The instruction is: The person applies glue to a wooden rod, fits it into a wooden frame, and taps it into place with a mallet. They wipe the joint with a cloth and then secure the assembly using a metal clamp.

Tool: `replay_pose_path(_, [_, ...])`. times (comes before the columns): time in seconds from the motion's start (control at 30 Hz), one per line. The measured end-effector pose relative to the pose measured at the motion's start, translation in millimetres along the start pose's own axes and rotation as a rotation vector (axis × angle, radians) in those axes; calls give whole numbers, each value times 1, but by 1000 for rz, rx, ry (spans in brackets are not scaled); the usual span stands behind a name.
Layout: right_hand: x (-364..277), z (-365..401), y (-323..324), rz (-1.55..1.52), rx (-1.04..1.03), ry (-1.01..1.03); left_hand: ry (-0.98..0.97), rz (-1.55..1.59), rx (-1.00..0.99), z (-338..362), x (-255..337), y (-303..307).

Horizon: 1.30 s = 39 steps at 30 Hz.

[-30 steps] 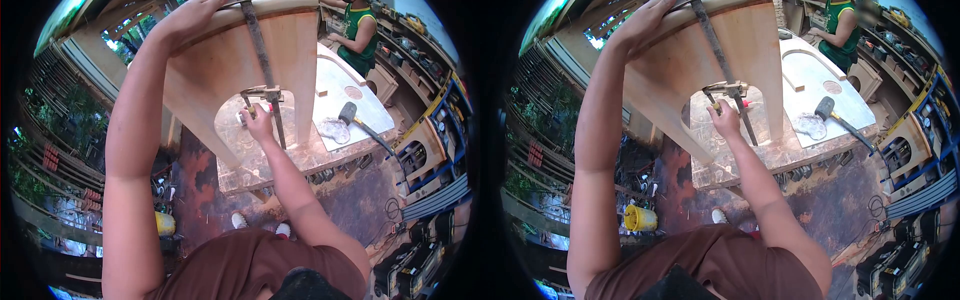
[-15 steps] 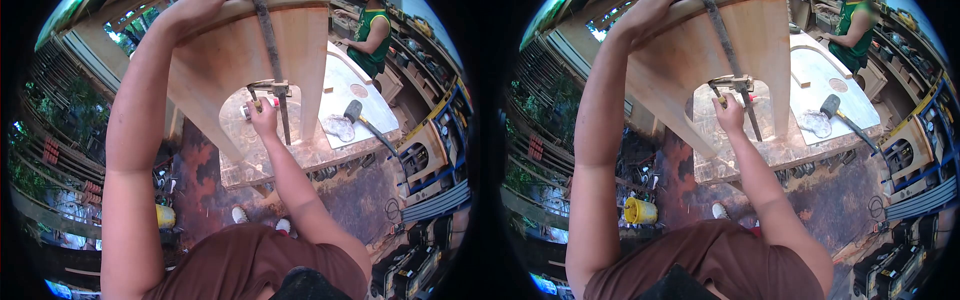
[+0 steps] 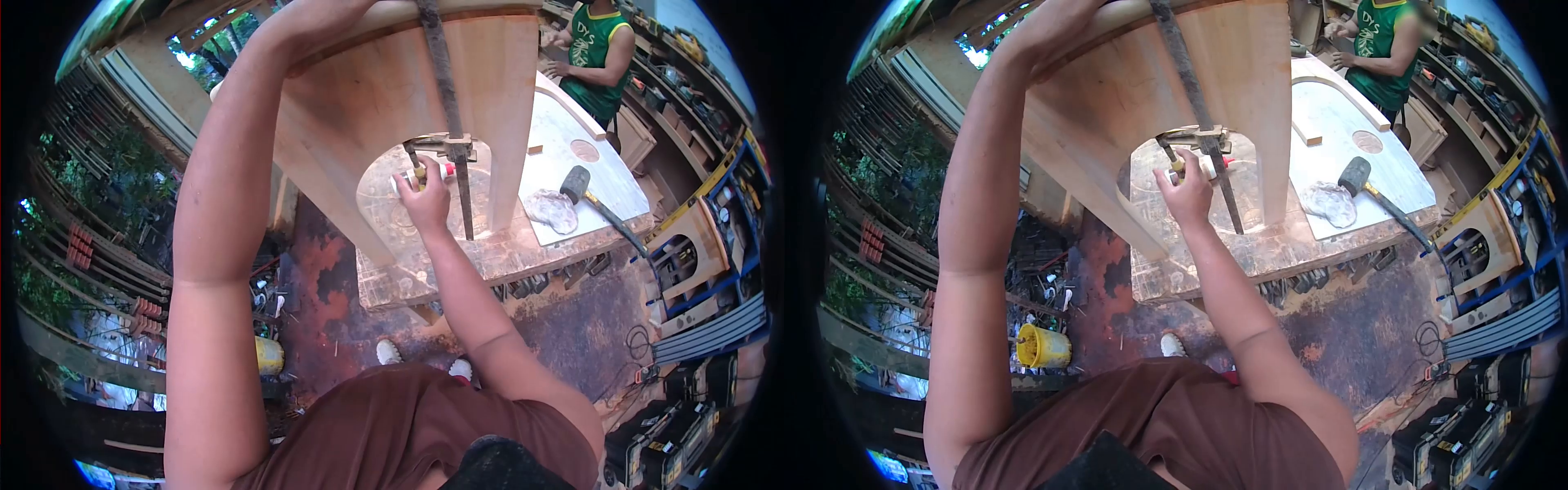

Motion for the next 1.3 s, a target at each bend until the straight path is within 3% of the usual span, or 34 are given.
replay_pose_path(0.07, [19, -8, -3, 25, -41, -21, -47, 19, -15, 11, 10, 1])
replay_pose_path(0.13, [28, -13, -6, -155, -127, 62, -12, 16, -13, 0, 1, -2])
replay_pose_path(0.27, [38, -21, -1, -475, -474, -100, -36, 73, -52, -11, -8, -6])
replay_pose_path(0.3, [39, -19, -4, -474, -471, -100, -39, 73, -53, -13, -9, -7])
replay_pose_path(0.37, [34, -13, -6, -409, -257, -45, -29, 127, -29, -13, -11, -8])
replay_pose_path(0.4, [32, -9, -10, -408, -257, -44, -31, 128, -28, -14, -11, -8])
replay_pose_path(0.47, [-5, -5, 2, 95, 171, 376, -3, 57, -17, -9, -7, -5])
replay_pose_path(0.53, [-20, -9, 4, 154, 196, 445, -42, 13, -12, -4, 0, 1])
replay_pose_path(0.6, [-8, -10, -2, 98, -69, -26, -68, -28, -20, -5, -3, 0])
replay_pose_path(0.63, [-14, -19, 4, 75, -100, -61, -60, 1, -21, -8, -5, -2])
replay_pose_path(0.8, [16, -29, -1, -197, -216, 9, -67, -12, -15, 0, 0, 0])
replay_pose_path(0.87, [18, -31, -1, -443, -397, -2, -73, -9, -10, -13, -8, -3])
replay_pose_path(1.0, [16, -19, -3, -384, -339, -63, -92, 13, -14, -14, -12, -3])
replay_pose_path(1.07, [13, -4, -1, -74, -65, -25, -29, -21, -26, -13, -10, -1])
replay_pose_path(1.1, [11, 2, -1, -1, -25, -10, -28, -23, -24, -14, -11, -1])
replay_pose_path(1.23, [23, -7, -4, -28, -69, -81, -72, -52, 0, -14, -9, -3])
replay_pose_path(1.3, [39, -9, -9, -219, -191, -63, -43, -82, 15, -13, -9, -1])
Point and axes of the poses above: each hand's wrist, its own z-axis away from the middle knuckle, its own y-axis out of the back of the hand, x = y × z, the point moved 3 cm from there along -z, towards the middle knuckle, and after that the axes turned 11 degrees about y, right-handed, at the moved point
